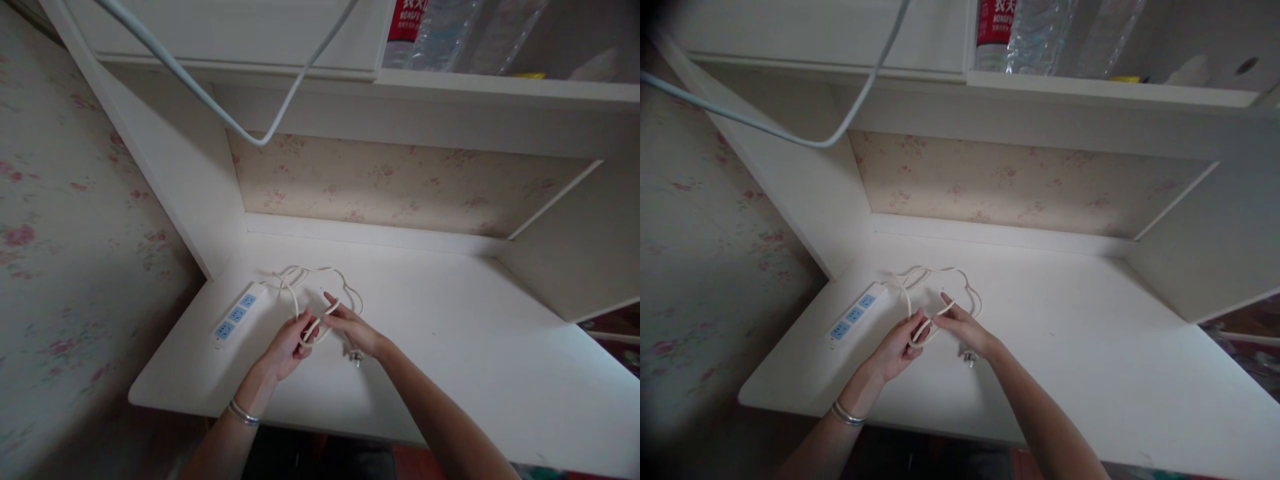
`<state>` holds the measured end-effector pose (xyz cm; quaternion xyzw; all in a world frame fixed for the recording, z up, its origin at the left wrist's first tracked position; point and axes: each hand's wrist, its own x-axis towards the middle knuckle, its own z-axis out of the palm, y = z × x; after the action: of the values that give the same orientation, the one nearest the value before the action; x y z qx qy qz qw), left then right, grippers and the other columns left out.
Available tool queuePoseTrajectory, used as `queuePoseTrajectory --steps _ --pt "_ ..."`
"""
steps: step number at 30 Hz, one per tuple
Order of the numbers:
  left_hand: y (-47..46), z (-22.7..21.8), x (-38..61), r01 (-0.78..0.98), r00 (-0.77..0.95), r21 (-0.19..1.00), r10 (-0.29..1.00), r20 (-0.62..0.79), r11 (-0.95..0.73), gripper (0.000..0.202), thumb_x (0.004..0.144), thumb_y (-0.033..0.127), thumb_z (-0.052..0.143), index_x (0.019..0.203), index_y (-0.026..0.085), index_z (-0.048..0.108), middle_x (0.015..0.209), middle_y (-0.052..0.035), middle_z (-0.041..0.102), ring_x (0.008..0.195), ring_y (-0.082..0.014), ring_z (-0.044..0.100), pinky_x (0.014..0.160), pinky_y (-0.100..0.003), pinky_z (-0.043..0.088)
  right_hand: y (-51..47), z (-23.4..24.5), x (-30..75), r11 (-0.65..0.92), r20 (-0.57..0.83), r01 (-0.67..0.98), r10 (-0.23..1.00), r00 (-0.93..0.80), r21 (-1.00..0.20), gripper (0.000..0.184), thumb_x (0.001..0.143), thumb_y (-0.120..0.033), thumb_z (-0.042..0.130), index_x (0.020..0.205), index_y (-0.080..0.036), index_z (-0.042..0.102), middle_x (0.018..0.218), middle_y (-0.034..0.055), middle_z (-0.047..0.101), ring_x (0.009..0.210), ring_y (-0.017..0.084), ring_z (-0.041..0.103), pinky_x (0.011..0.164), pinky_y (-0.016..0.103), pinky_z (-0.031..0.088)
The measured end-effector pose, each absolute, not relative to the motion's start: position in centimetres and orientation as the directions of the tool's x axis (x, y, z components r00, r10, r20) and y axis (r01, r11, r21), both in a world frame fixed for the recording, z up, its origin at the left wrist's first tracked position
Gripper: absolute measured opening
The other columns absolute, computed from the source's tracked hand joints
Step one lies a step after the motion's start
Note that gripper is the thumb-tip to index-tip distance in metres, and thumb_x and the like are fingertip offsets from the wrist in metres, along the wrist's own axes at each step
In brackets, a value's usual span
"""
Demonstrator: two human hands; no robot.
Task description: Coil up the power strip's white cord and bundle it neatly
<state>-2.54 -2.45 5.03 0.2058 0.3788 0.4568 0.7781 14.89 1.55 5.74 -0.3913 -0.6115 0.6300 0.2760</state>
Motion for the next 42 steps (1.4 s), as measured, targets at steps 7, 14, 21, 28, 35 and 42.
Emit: queuePoseTrajectory --steps 7,14,21,28,35,42 --pt "-3.2 6.0 -1.4 -0.527 0.495 0.701 0.844 -0.206 0.480 0.040 0.081 0.052 0.059 0.076 0.014 0.050 0.072 0.0039 0.047 0.041 0.0019 0.030 0.037 -0.013 0.021 2.7 8.1 14.7 -0.191 -0.185 0.016 0.920 -0.347 -0.981 0.045 0.081 -0.059 0.052 0.088 -0.018 0.069 0.112 0.0083 0.063 0.116 0.024 0.048 0.100 0.040 0.031" --pt "-3.3 6.7 -2.1 -0.311 0.524 0.835 0.815 -0.249 0.455 0.032 0.080 0.044 0.064 0.088 0.020 0.047 0.090 0.0017 0.058 0.036 0.0018 0.039 0.034 -0.016 0.026 2.9 9.3 14.4 -0.194 -0.192 -0.006 0.972 -0.138 -0.981 0.025 0.066 -0.036 0.069 0.082 -0.017 0.072 0.120 0.0067 0.061 0.106 0.022 0.054 0.092 0.032 0.035" --pt "-3.0 6.9 -1.6 -0.278 0.518 0.831 0.804 -0.294 0.482 0.033 0.077 0.040 0.069 0.090 0.019 0.047 0.091 -0.0007 0.059 0.055 -0.0062 0.059 0.046 -0.017 0.032 1.8 11.0 14.9 -0.096 -0.097 -0.047 0.995 0.021 -0.994 0.039 0.062 -0.027 0.071 0.099 -0.016 0.068 0.075 -0.0012 0.065 0.074 0.015 0.055 0.075 0.028 0.037" --pt "-2.8 6.5 -1.4 -0.340 0.582 0.785 0.772 -0.257 0.518 0.031 0.072 0.025 0.074 0.080 0.019 0.045 0.083 0.0005 0.055 0.059 -0.0065 0.053 0.056 -0.022 0.035 0.9 12.1 16.4 -0.186 -0.186 -0.341 0.982 -0.032 -0.921 0.020 0.065 -0.028 0.074 0.077 -0.017 0.062 0.069 0.0000 0.065 0.055 0.009 0.046 0.057 0.024 0.036" --pt "-2.8 6.2 -0.9 -0.391 0.548 0.780 0.805 -0.228 0.488 0.027 0.070 0.018 0.073 0.075 0.017 0.046 0.081 0.0008 0.052 0.061 -0.0062 0.048 0.058 -0.023 0.033 -0.8 12.0 17.8 -0.186 -0.209 -0.496 0.978 -0.009 -0.848 0.027 0.066 -0.024 0.075 0.087 -0.024 0.057 0.073 -0.0018 0.067 0.056 0.009 0.054 0.057 0.022 0.043" --pt "-2.5 5.3 -1.1 -0.386 0.489 0.817 0.846 -0.213 0.428 0.017 0.069 0.015 0.070 0.073 0.014 0.053 0.077 0.0000 0.052 0.061 -0.0072 0.047 0.056 -0.022 0.034 -2.0 9.2 20.4 -0.310 -0.304 0.153 0.951 0.056 -0.939 0.024 0.074 -0.039 0.059 0.078 -0.016 0.068 0.059 0.0046 0.065 0.049 0.015 0.058 0.054 0.028 0.043"
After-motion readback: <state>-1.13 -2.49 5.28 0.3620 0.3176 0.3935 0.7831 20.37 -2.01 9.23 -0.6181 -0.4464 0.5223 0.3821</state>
